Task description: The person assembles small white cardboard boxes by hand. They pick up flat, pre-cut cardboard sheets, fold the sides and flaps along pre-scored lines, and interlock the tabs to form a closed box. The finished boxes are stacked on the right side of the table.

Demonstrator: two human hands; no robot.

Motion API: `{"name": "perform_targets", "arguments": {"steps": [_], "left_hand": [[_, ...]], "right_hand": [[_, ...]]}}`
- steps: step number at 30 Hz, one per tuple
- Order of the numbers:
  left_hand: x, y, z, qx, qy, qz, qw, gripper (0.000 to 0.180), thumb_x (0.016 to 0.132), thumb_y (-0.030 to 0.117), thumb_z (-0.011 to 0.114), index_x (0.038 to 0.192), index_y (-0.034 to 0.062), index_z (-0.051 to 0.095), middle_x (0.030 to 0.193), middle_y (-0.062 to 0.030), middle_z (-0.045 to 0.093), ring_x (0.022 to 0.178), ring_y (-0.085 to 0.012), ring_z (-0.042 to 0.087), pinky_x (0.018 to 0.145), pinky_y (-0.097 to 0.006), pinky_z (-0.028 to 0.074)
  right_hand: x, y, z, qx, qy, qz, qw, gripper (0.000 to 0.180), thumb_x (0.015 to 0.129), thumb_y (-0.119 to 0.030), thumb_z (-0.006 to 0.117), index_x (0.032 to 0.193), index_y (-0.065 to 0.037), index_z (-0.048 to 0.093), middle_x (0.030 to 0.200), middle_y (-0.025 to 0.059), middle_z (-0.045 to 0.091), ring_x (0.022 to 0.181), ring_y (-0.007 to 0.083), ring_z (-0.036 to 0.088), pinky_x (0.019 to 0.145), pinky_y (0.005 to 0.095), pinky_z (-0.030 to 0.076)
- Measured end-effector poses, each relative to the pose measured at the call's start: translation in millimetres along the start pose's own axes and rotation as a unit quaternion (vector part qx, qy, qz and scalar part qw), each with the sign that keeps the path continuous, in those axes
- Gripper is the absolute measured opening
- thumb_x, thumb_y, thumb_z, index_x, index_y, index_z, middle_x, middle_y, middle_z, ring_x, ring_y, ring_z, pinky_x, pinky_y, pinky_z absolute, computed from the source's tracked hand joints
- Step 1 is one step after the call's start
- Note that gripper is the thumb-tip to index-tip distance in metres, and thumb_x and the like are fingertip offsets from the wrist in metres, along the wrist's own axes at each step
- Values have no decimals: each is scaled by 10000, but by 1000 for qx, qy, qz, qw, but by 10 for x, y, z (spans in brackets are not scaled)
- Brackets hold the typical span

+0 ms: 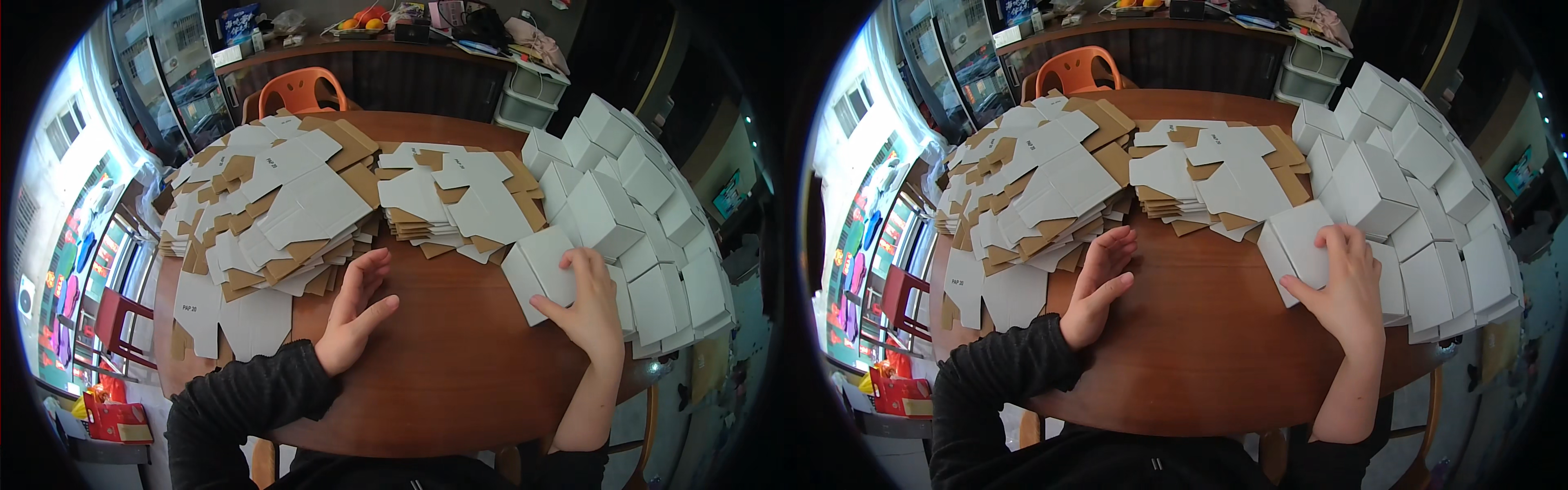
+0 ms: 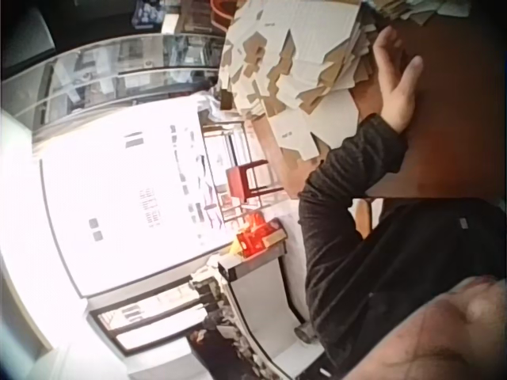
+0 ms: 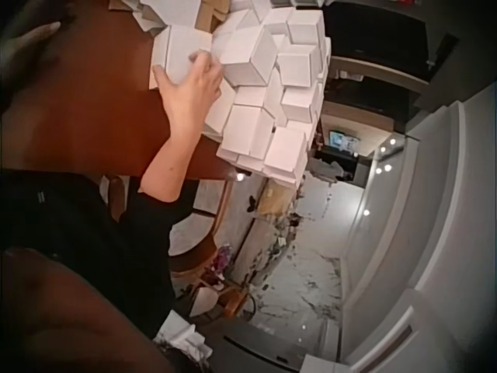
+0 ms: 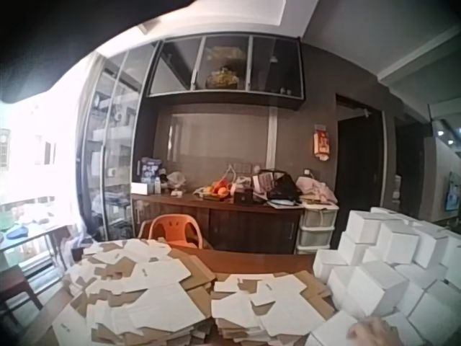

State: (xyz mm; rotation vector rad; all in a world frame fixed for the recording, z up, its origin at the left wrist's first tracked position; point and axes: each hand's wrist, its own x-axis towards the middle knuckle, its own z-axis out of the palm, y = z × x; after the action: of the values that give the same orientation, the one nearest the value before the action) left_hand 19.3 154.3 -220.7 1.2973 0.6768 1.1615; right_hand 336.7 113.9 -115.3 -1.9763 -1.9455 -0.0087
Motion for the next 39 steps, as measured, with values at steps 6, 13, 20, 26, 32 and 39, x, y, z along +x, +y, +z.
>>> {"name": "perform_targets", "arguments": {"steps": [6,13,20,26,32,39], "left_hand": [[-29,23,-32,11,14,3,1000,624,961,115,622,1505,66,321,1554,-91,340,1465,-246,300,1218,-395,202],[20,41,57,17,18,-4,1000,640,931,100,581,1510,59,312,1538,-91,366,1452,-240,326,1227,-392,198],[-1,48,32,23,13,-7,1000,630,940,88,574,1511,67,308,1546,-86,352,1462,-233,312,1228,-390,198],[3,-2,8,7,8,1,1000,632,950,114,622,1503,67,320,1547,-92,348,1459,-245,309,1221,-397,204],[-12,-4,-20,7,24,-3,1000,636,950,128,654,1494,62,332,1541,-99,354,1451,-254,321,1215,-401,224],[26,-32,-19,-17,31,-7,999,618,950,109,652,1486,64,347,1531,-98,367,1444,-253,333,1209,-398,253]], "right_hand": [[-284,91,-494,191,199,-73,958,398,811,-184,751,1158,-75,589,1396,189,510,1286,382,485,1061,487,383],[-475,494,-402,-90,275,102,952,274,939,-209,639,1194,-119,598,1478,164,472,1391,365,391,1140,518,264],[-302,567,-178,-230,300,137,916,286,958,-264,622,1224,-159,612,1517,142,449,1467,343,315,1159,659,110],[-44,315,-59,-96,395,-29,913,337,876,-165,722,1198,-92,654,1512,138,468,1426,348,384,1166,579,244],[332,-203,740,18,191,-203,960,628,872,-107,713,1445,-23,472,1507,202,463,1406,393,423,1167,492,325],[588,127,1240,-11,126,-182,975,537,962,-32,553,1481,-8,415,1471,228,494,1346,384,496,1063,456,452]]}}
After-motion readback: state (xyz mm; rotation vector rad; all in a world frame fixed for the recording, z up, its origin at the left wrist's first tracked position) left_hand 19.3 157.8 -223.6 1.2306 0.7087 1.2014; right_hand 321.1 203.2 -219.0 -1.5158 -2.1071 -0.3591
